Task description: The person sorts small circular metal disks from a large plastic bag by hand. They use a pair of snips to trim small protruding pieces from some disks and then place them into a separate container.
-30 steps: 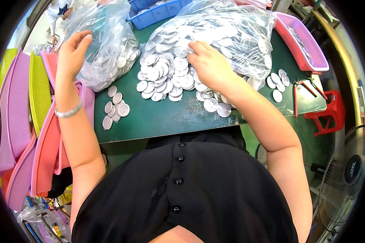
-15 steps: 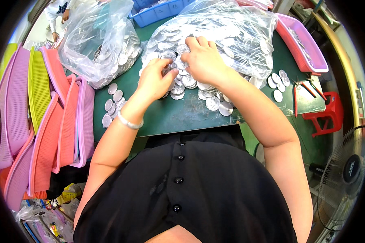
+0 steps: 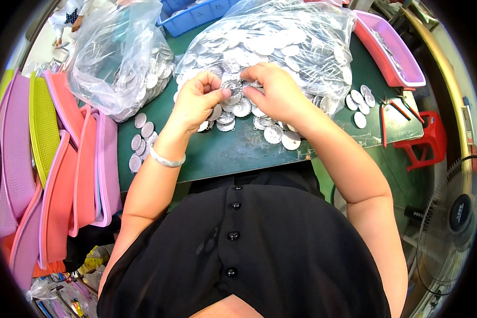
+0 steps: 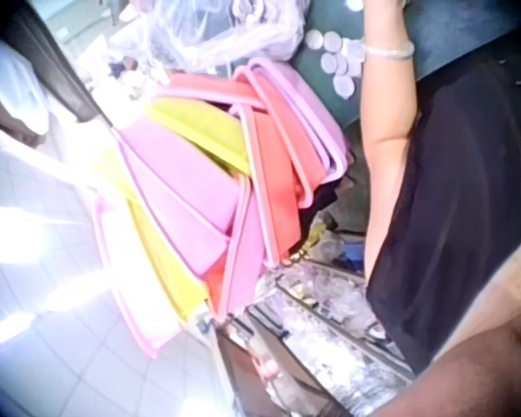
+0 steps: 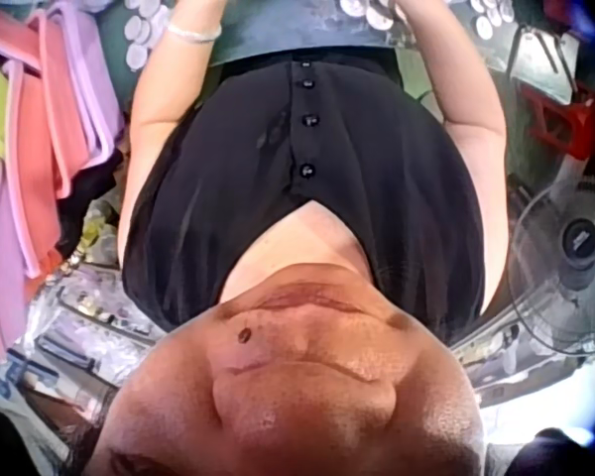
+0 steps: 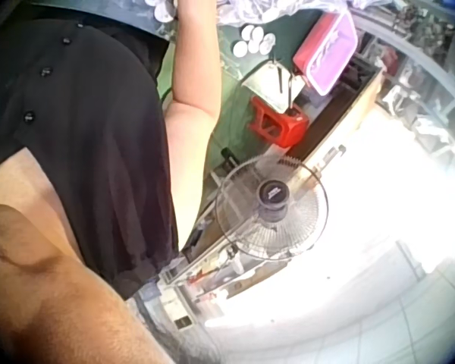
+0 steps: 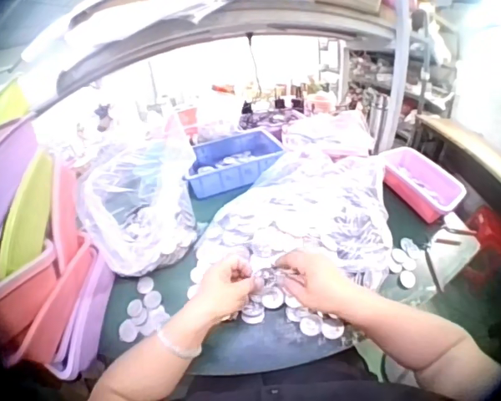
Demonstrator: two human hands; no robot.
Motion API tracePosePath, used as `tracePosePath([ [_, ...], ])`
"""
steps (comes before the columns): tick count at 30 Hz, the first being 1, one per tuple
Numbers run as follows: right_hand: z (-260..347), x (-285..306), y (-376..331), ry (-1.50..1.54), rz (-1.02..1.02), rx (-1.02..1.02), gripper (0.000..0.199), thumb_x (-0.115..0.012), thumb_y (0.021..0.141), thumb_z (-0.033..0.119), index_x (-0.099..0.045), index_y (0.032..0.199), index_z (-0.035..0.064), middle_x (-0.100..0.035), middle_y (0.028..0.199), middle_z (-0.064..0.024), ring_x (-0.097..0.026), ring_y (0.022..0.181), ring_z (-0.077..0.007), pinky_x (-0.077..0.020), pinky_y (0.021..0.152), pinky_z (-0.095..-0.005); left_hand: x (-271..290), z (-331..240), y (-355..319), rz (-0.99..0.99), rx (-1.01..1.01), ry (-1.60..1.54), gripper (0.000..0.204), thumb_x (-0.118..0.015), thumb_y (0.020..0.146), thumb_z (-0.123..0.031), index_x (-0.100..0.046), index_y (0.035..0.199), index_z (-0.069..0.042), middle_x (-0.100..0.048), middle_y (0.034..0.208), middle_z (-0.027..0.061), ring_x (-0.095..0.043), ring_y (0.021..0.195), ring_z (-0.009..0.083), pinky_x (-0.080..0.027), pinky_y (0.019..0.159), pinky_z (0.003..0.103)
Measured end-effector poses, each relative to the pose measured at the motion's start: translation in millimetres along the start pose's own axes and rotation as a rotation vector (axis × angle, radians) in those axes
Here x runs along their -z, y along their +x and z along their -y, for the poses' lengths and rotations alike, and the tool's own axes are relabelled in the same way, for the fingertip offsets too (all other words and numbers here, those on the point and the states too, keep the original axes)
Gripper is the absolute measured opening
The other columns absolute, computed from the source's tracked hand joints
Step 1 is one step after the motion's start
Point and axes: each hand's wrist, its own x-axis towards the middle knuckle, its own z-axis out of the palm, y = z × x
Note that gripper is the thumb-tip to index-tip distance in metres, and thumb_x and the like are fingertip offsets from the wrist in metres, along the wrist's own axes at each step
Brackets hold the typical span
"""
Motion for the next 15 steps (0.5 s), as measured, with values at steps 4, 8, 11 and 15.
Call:
tracePosePath([
  [4, 5.6, 0.0, -1.1, 0.488, 0.098, -0.280, 0.018, -0.061, 0.078, 0.010, -0.059, 0.091, -0.0020, -0.060, 0.075, -0.0051, -0.055, 0.067, -0.0100, -0.0441, 0.061, -0.0234, 2.6, -5.6, -8.9, 0.075, 0.067, -0.209, 0.014, -0.065, 0.075, -0.004, -0.052, 0.080, -0.005, -0.054, 0.066, 0.0003, -0.048, 0.056, 0.0064, -0.037, 0.050, 0.019],
  [8, 8.7, 2.3, 3.3, 0.666, 0.134, -0.347, 0.018, -0.061, 0.077, 0.010, -0.058, 0.089, -0.0032, -0.059, 0.071, -0.0026, -0.052, 0.064, -0.0066, -0.0425, 0.058, -0.0205, 6.2, -7.5, -12.2, 0.099, 0.019, -0.220, 0.013, -0.065, 0.075, -0.005, -0.053, 0.082, -0.004, -0.055, 0.067, 0.0007, -0.050, 0.058, 0.0066, -0.039, 0.052, 0.019],
  [11, 9.0, 9.8, 12.0, 0.626, 0.170, -0.408, 0.016, -0.060, 0.077, 0.010, -0.058, 0.087, -0.0019, -0.059, 0.069, -0.0021, -0.052, 0.060, -0.0063, -0.0415, 0.055, -0.0197, 15.8, -6.0, -6.9, 0.022, -0.111, 0.014, 0.012, -0.064, 0.077, -0.007, -0.056, 0.084, -0.002, -0.055, 0.068, 0.0004, -0.051, 0.060, 0.0071, -0.041, 0.055, 0.020],
  [15, 10.5, 29.6, 53.6, 0.531, 0.239, -0.369, 0.013, -0.059, 0.077, 0.013, -0.057, 0.084, 0.0020, -0.057, 0.065, -0.0019, -0.051, 0.054, -0.0064, -0.0388, 0.048, -0.0188, 25.8, 8.7, -1.3, -0.115, -0.558, 0.800, 0.020, -0.066, 0.071, -0.010, -0.061, 0.090, -0.004, -0.058, 0.078, 0.0057, -0.055, 0.069, 0.0200, -0.044, 0.062, 0.028],
])
